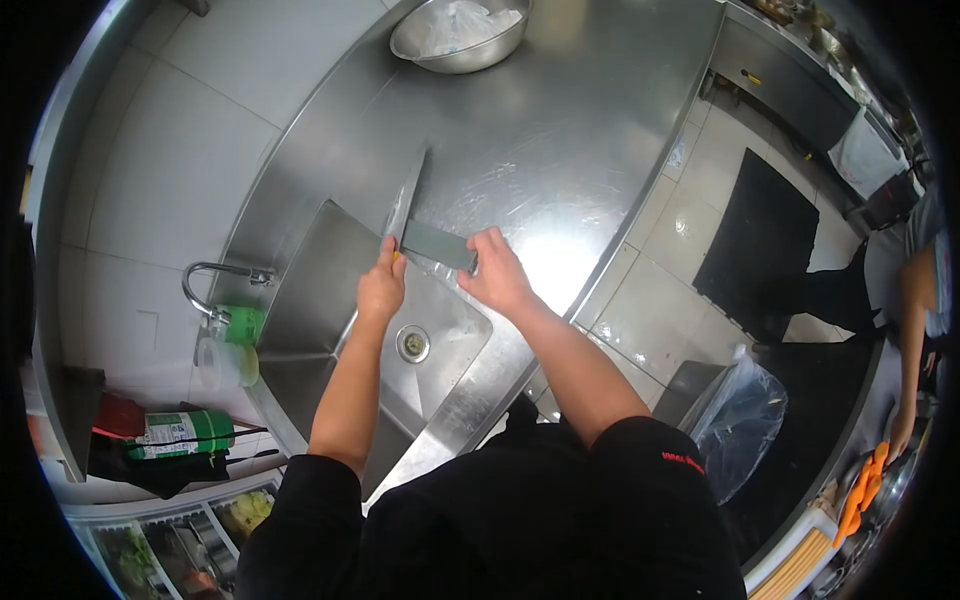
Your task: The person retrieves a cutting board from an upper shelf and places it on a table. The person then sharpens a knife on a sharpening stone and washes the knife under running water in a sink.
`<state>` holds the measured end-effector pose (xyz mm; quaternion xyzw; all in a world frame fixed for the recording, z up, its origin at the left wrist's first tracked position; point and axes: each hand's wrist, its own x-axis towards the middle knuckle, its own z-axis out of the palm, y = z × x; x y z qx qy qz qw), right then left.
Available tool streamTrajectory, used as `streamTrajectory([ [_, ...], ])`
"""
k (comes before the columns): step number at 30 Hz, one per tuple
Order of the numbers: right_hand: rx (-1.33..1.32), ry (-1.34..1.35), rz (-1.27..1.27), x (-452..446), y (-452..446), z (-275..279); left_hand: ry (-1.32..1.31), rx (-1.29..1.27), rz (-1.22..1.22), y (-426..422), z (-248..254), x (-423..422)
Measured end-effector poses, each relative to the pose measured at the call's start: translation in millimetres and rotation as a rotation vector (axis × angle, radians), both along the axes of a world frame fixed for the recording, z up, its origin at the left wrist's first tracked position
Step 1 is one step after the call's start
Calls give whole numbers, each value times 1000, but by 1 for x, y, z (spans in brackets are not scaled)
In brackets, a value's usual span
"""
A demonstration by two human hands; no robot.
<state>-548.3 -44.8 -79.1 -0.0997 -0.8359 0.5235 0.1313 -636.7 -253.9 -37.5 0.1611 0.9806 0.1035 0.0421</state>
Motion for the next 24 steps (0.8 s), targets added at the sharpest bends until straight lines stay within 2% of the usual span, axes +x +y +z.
streamTrajectory([
  [2,-15,-7,7,0,1,0,-27,4,-28,-17,-1,36],
  [4,-35,-24,20,0,2,1,-14,62,-157,-63,-7,99],
  [6,-25,-18,30,-2,5,-2,-164,3,-97,-91,31,152],
  [9,-11,-4,20,0,2,-4,-192,65,-57,-113,92,173],
  [12,-128,-2,32,3,5,1,-166,143,53,-99,137,169],
  [13,-87,104,-15,2,2,-2,-162,160,33,-104,131,160],
  [15,-92,81,7,3,5,1,-158,193,-3,-119,110,140],
  [18,-112,67,10,2,5,3,-417,519,254,-80,94,127],
  [21,-121,100,-2,1,5,-2,-564,649,297,-62,58,118],
  [22,-120,115,-6,2,5,-3,-648,598,318,-51,58,113],
  [24,-96,115,7,2,6,-3,-700,662,238,-30,44,87],
])
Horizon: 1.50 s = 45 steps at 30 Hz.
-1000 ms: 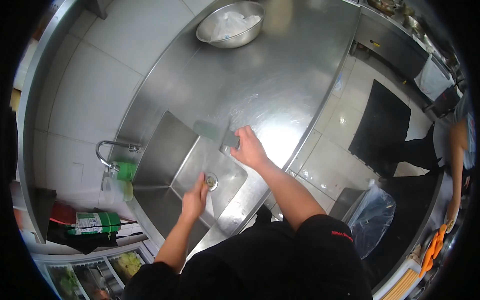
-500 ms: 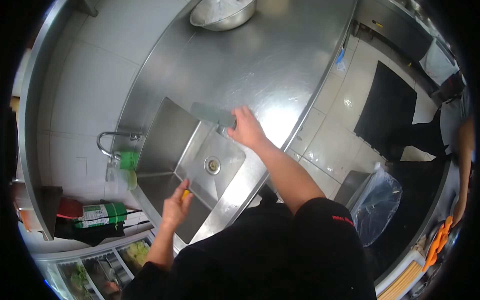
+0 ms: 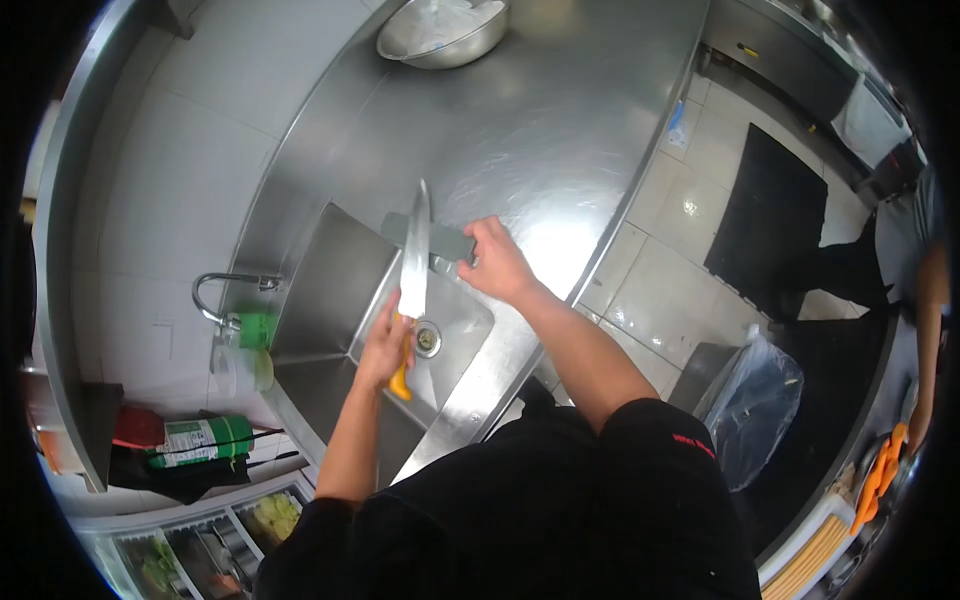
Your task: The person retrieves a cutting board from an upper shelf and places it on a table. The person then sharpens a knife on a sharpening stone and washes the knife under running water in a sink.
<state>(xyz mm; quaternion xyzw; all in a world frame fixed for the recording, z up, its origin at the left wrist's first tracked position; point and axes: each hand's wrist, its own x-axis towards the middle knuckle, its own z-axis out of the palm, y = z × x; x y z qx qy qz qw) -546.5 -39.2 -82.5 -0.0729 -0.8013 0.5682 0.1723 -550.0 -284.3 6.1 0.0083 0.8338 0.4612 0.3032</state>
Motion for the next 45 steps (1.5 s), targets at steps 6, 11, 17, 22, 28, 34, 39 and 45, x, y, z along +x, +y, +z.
streamTrajectory([
  [6,43,8,-3,0,0,2,220,91,120,38,-46,-107],
  [11,53,-46,8,-2,1,6,121,102,124,54,-32,-84],
  [17,57,-101,7,3,-2,19,155,96,67,-6,-43,-41],
  [22,48,-50,-9,0,-3,14,-28,16,145,-92,5,81],
  [28,77,-19,9,1,-4,12,325,-197,176,-73,19,81],
  [34,106,-47,23,-2,-2,-5,607,-444,24,18,-14,-19],
  [39,149,-90,-75,17,-1,3,744,-476,-82,46,-56,-92],
  [45,248,-139,-125,25,0,19,694,-427,-277,-57,-48,41],
])
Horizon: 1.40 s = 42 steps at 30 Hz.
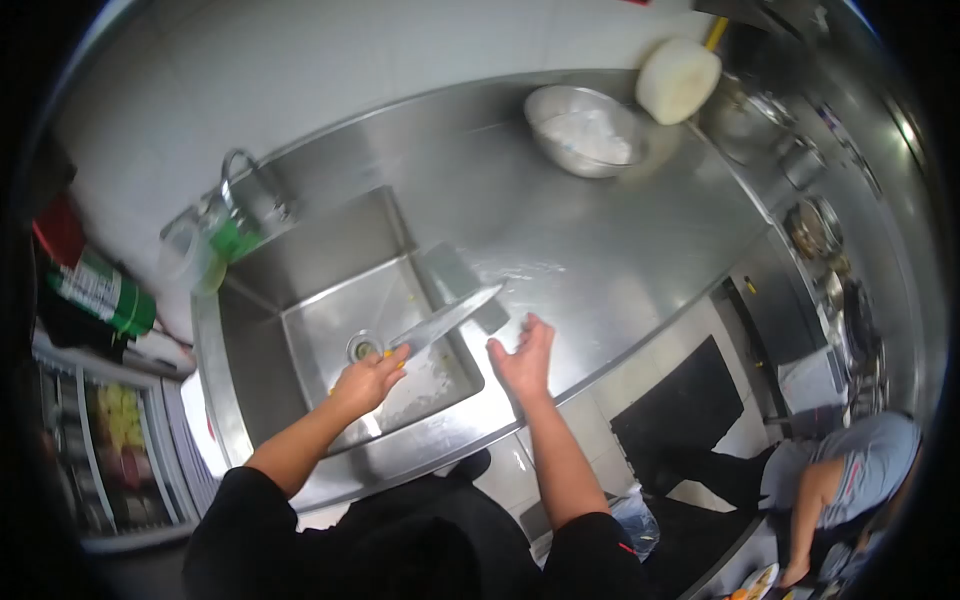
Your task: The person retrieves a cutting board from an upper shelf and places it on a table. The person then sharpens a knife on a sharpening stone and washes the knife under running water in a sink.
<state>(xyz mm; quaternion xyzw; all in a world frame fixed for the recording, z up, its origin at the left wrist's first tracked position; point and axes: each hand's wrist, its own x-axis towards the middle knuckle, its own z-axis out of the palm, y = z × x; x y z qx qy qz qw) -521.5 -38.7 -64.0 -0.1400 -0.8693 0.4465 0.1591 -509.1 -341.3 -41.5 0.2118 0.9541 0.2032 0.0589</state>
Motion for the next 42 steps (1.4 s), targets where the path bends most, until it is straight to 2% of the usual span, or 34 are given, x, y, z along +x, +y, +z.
streamTrajectory([
  [1,234,52,69,-5,6,-12,-4,16,10,-25,3,23],
  [4,424,4,224,-34,-8,6,-86,-44,196,-89,23,75],
  [6,558,-85,321,-62,-18,7,-128,-44,342,-127,5,100],
  [9,484,-290,397,-108,-24,19,-183,46,504,-153,-3,120],
  [12,287,-562,450,-148,-58,54,-235,168,616,-162,-10,129],
  [15,519,-405,426,-193,-106,45,-185,245,615,-166,-20,127],
  [16,646,-258,472,-208,-124,40,-186,265,615,-167,-19,123],
  [19,786,-153,676,-254,-172,51,-205,317,610,-169,-8,122],
  [22,987,-67,737,-289,-218,62,-229,366,608,-175,-9,124],
  [28,1082,-51,733,-349,-250,52,-334,349,605,-189,-7,122],
  [31,1116,51,712,-364,-259,39,-310,347,607,-193,-10,115],
  [34,911,94,478,-361,-287,21,-346,299,618,-196,-2,98],
  [36,745,384,760,-346,-312,16,-387,236,625,-200,2,78],
  [37,637,350,794,-327,-334,16,-393,187,609,-202,1,65],
  [38,399,391,879,-290,-359,40,-398,142,593,-204,-4,49],
  [40,561,419,996,-275,-388,12,-404,53,525,-207,-11,10],
  [42,804,411,1017,-270,-395,14,-401,-56,429,-207,-12,-37],
])
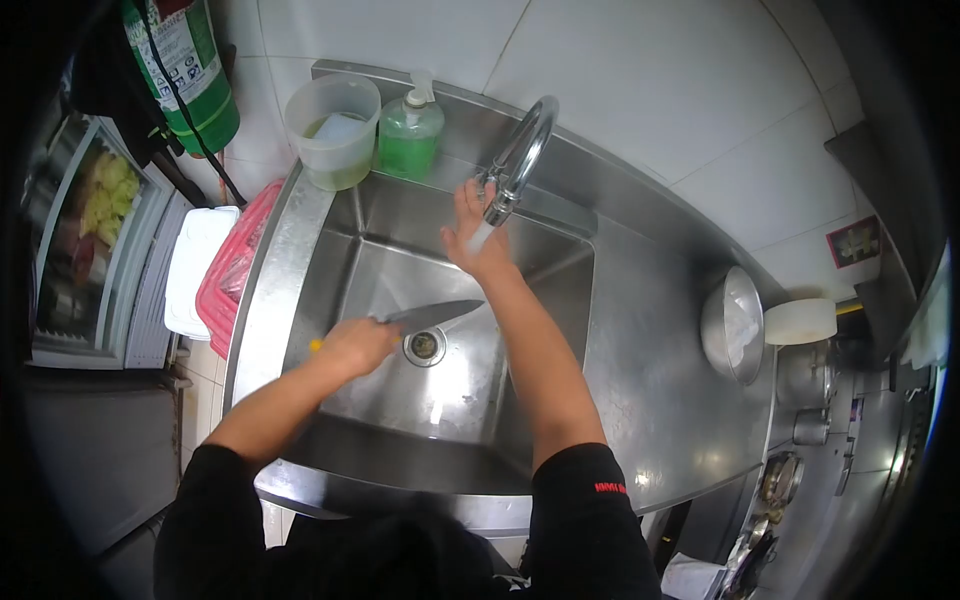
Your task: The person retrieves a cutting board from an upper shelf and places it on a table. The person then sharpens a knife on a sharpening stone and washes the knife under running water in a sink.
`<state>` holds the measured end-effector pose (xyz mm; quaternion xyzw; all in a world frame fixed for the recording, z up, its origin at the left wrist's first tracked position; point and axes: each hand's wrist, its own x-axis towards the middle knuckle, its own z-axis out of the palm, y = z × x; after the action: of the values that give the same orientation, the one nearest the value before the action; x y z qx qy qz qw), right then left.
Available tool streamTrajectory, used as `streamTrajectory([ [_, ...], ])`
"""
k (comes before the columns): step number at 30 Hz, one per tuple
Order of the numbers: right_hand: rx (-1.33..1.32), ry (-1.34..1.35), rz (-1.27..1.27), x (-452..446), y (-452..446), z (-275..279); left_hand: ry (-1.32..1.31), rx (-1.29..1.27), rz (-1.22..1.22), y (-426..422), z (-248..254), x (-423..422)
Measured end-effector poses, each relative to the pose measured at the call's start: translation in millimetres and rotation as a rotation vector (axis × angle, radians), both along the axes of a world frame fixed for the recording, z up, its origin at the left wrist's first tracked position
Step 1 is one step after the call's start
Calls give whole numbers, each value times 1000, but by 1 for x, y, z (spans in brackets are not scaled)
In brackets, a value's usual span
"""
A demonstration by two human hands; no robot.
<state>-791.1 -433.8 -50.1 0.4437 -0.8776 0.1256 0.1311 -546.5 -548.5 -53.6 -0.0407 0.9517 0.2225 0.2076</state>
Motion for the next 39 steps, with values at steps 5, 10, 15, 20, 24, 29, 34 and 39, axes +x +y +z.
streamTrajectory([
  [5,-418,-1104,-146,52,-2,55,93,-231,-190,35,18,-109],
  [10,-402,-1098,-430,37,22,78,40,-116,-101,39,46,-131],
  [15,-190,-283,5,-33,21,18,-49,305,10,2,37,-101],
  [20,-395,-958,-108,-67,-26,27,-500,1326,664,3,7,-16],
  [24,-1173,-1473,-327,-52,12,25,-654,1584,910,8,-16,43],
  [29,166,-445,-660,36,125,-90,-674,1558,991,-1,-59,53],
  [34,-242,-767,-818,207,195,-34,-574,1257,766,2,-42,39],
  [39,-580,-725,-1107,392,276,34,-537,981,185,41,-1,40],
])
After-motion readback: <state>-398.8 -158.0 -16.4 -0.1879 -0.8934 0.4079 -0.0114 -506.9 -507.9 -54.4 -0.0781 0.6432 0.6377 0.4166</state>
